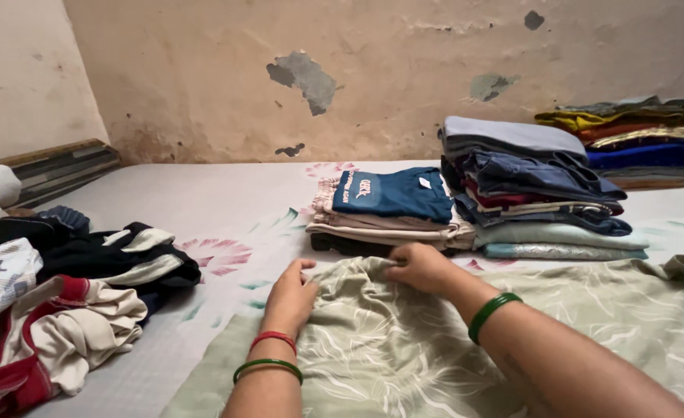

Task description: The person picks up a light-colored garment from a pile on a bed, spreads it out, and smooths it with their hands.

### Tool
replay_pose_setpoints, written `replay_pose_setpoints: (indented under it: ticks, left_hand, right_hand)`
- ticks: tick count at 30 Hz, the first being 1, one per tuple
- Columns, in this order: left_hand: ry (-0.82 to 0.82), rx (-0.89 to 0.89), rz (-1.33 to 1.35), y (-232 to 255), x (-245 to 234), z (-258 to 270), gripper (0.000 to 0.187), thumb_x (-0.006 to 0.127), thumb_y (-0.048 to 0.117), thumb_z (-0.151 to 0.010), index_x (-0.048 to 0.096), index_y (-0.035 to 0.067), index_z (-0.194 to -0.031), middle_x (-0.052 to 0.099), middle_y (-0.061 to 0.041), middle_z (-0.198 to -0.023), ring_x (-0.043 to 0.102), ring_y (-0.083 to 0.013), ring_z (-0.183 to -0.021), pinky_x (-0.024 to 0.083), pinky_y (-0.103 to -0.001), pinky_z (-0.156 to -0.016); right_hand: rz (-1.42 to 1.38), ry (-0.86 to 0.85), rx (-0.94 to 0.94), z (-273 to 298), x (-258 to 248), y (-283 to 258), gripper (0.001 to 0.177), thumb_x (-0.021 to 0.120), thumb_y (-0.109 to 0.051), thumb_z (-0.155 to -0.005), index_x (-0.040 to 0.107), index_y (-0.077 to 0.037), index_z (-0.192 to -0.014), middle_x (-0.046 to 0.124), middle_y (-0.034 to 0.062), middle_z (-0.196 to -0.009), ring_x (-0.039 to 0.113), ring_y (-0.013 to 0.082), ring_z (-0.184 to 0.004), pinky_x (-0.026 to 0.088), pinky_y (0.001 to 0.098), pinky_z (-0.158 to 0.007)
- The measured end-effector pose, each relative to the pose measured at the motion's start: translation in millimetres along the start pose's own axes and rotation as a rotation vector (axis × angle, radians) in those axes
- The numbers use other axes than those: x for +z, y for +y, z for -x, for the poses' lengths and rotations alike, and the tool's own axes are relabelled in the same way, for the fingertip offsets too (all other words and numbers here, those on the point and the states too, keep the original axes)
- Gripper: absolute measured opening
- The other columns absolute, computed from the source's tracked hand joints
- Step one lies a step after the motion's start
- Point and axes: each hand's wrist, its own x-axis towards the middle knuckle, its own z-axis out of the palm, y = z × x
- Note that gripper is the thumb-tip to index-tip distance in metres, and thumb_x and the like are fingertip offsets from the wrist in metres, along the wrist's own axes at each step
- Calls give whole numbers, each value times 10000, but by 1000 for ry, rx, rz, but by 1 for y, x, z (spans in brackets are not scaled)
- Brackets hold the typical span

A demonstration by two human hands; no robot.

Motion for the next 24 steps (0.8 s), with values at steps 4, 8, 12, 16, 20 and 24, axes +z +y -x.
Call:
replay_pose_setpoints:
  ticks: [4,8,12,16,20,24]
  left_hand:
    - [19,1,66,2,-2,-2,513,634,-5,-740,604,129,-1235,706,-150,-966,717,-340,-878,560,-405,-808]
    - [46,84,-130,3,0,4,275,638,-8,-748,742,106,-976,738,-159,-979,679,-367,-955,532,-437,-833]
    - [48,113,-118,-7,3,-1,213,623,-1,-772,736,99,-921,743,-192,-953,697,-379,-952,539,-434,-844]
    - [60,67,-96,-13,2,-9,141,623,13,-806,717,80,-887,751,-184,-922,713,-368,-933,547,-431,-842]
    - [190,-80,-191,14,-22,-1,180,611,51,-861,729,140,-964,740,-133,-1022,682,-340,-988,528,-459,-839]
    - [173,501,101,84,-21,16,202,690,230,-884,690,125,-1056,762,-104,-1022,743,-280,-936,575,-400,-822]
  right_hand:
    - [-214,14,-565,32,-11,0,235,632,-68,-743,696,-84,-969,790,76,-1134,737,278,-1081,578,370,-924]
    - [-162,-290,-895,79,-38,9,132,751,-60,-808,773,-90,-935,731,153,-1295,637,359,-1185,460,495,-1009]
    - [-616,-521,-20,87,-37,9,139,668,-197,-966,727,-73,-990,752,95,-1160,704,222,-1068,577,379,-940]
    - [-260,-314,-226,96,-35,-10,392,696,-177,-894,643,-188,-1282,698,49,-1083,683,192,-966,570,350,-839]
    - [-115,-328,-387,104,-42,-30,450,743,-142,-857,635,-169,-1293,656,67,-1116,658,223,-1012,535,350,-871]
    - [-54,-269,-326,107,-32,-23,296,731,-123,-838,649,-125,-1123,639,65,-1074,696,232,-970,565,351,-846]
